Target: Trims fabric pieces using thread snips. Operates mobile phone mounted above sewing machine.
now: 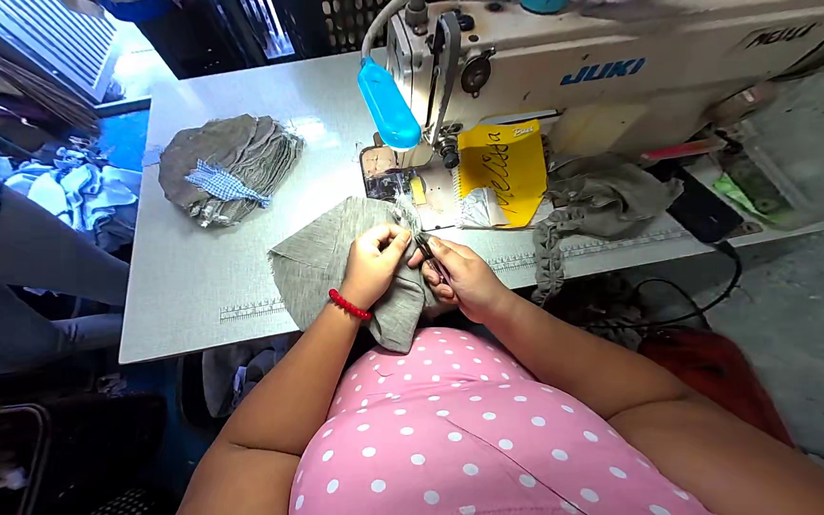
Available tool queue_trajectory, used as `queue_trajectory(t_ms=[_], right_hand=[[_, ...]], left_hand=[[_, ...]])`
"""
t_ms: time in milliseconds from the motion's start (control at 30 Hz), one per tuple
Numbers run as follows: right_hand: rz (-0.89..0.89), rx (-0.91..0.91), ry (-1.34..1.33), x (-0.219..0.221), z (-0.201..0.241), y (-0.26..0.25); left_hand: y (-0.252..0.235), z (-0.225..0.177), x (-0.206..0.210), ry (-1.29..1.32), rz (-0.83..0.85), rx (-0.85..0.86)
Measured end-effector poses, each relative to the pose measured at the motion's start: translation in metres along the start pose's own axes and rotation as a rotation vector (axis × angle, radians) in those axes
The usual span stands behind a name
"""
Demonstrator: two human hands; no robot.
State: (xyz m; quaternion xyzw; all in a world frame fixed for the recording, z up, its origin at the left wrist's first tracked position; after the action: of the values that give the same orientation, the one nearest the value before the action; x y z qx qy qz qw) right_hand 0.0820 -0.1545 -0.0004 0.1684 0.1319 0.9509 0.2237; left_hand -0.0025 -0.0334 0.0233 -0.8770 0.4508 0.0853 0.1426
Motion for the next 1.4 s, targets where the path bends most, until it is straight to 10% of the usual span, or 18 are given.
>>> queue_trajectory(t_ms=[1400], right_hand=[[0.006,-0.144,0.086,-0.008,0.008,-0.003]], left_hand=[[-0.011,-0.009,0.01,-0.069,0.096,0.146]])
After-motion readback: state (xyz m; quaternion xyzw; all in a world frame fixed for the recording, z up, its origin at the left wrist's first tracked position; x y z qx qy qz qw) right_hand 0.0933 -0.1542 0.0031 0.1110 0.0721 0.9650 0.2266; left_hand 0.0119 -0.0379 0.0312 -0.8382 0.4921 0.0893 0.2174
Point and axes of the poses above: each hand's wrist, its own y-axis away from the middle knuckle, its own x-axis out of the palm, z = x × y, the point moved 6 cm from there along -y, towards the middle knuckle
